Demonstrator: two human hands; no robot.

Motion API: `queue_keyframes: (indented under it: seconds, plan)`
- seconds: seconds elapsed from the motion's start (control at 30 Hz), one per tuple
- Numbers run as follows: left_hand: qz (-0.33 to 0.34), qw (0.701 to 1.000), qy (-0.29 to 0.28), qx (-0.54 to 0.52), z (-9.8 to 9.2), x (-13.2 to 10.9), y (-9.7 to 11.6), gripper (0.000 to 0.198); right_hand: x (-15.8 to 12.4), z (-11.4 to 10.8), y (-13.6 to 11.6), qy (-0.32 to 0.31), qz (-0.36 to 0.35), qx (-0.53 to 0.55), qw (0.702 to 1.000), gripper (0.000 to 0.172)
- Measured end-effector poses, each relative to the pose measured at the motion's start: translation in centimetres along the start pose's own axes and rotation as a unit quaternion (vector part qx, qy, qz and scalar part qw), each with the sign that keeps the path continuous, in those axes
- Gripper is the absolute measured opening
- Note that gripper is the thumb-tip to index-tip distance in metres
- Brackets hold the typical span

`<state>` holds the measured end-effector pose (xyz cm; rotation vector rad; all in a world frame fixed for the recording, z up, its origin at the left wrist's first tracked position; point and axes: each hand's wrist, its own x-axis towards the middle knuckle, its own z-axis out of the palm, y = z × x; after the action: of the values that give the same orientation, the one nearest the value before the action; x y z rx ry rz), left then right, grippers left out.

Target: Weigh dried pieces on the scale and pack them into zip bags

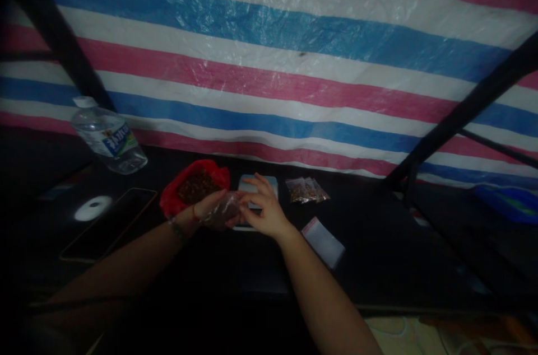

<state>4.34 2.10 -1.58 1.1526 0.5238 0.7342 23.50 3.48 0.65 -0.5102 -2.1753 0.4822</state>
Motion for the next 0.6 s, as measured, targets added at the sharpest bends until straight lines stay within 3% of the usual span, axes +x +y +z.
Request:
queue_keyframes:
  seconds: [0.07,0.17,0.3,0.4,0.5,0.6]
  plan:
    - [0.002,1.0,-0.006,0.01,0.1,-0.1,-0.2,0.074,0.0,-0.1,-0.1,0.016,0.012,0.001,1.0,0.003]
    - [0.028,1.0,-0.003,-0.014,0.1,-0.4,-0.1,0.076,0.0,-0.6,0.5,0.109,0.05,0.015,0.993,0.006]
    - [0.081,0.992,0.068,0.068,0.3,-0.3,0.8,0.059,-0.1,-1.2,1.2,0.212,0.079,0.033,0.973,0.008]
    - [0.089,0.968,0.139,0.189,0.9,0.1,1.3,0.038,0.0,-0.9,1.3,0.238,0.115,0.08,0.961,0.009]
    - [0.098,0.954,0.169,0.229,1.3,0.2,1.5,0.035,0.1,-0.4,1.5,0.252,0.178,0.173,0.935,0.036]
    - [0.125,0.946,0.166,0.25,1.2,0.0,1.4,0.034,0.1,-0.2,1.7,0.237,0.225,0.21,0.921,0.028]
